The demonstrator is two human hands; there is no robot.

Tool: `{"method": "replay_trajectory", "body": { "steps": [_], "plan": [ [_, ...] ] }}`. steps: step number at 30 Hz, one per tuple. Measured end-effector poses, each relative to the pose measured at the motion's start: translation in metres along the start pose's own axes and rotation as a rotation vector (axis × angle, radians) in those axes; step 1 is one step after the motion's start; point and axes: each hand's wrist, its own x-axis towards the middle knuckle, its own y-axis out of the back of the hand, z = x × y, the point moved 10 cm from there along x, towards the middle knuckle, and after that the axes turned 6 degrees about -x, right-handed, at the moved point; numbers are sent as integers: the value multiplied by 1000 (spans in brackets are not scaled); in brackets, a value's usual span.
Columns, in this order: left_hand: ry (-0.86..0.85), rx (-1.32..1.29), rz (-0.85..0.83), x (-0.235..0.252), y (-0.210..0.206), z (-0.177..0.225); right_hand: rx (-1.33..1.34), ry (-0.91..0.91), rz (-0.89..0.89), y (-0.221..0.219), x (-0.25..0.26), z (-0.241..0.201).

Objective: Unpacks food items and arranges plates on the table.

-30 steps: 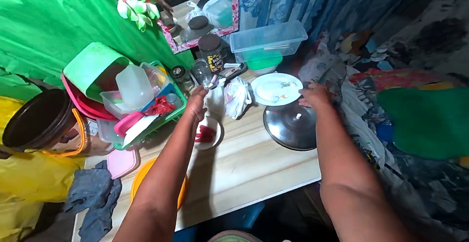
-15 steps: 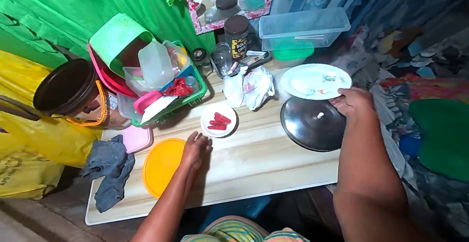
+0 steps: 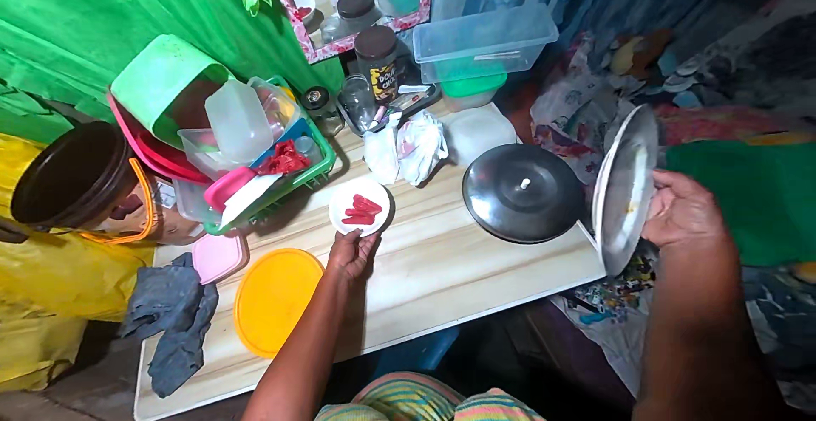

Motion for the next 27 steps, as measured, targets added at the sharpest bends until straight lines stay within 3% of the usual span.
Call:
{"method": "replay_trajectory", "body": {
  "steps": [4, 8, 15, 19, 22, 27],
  "plan": [
    [-10, 22, 49, -4, 5, 0, -78, -30, -181, -27, -6, 10],
    [-13, 57, 50, -22, 17, -1, -374, -5, -279, -56, -2, 19],
    [-85, 69, 27, -76, 35, 27, -756, 97, -545, -159, -53, 52],
    [-140, 28, 47, -103, 49, 45, -796, 92, -638, -196, -71, 85],
    [-182, -17, 54, -123, 64, 56, -751, 129, -588, -199, -69, 77],
    [-232, -142, 126, -161, 94, 63, -628, 192, -271, -134, -23, 28]
  ]
}}
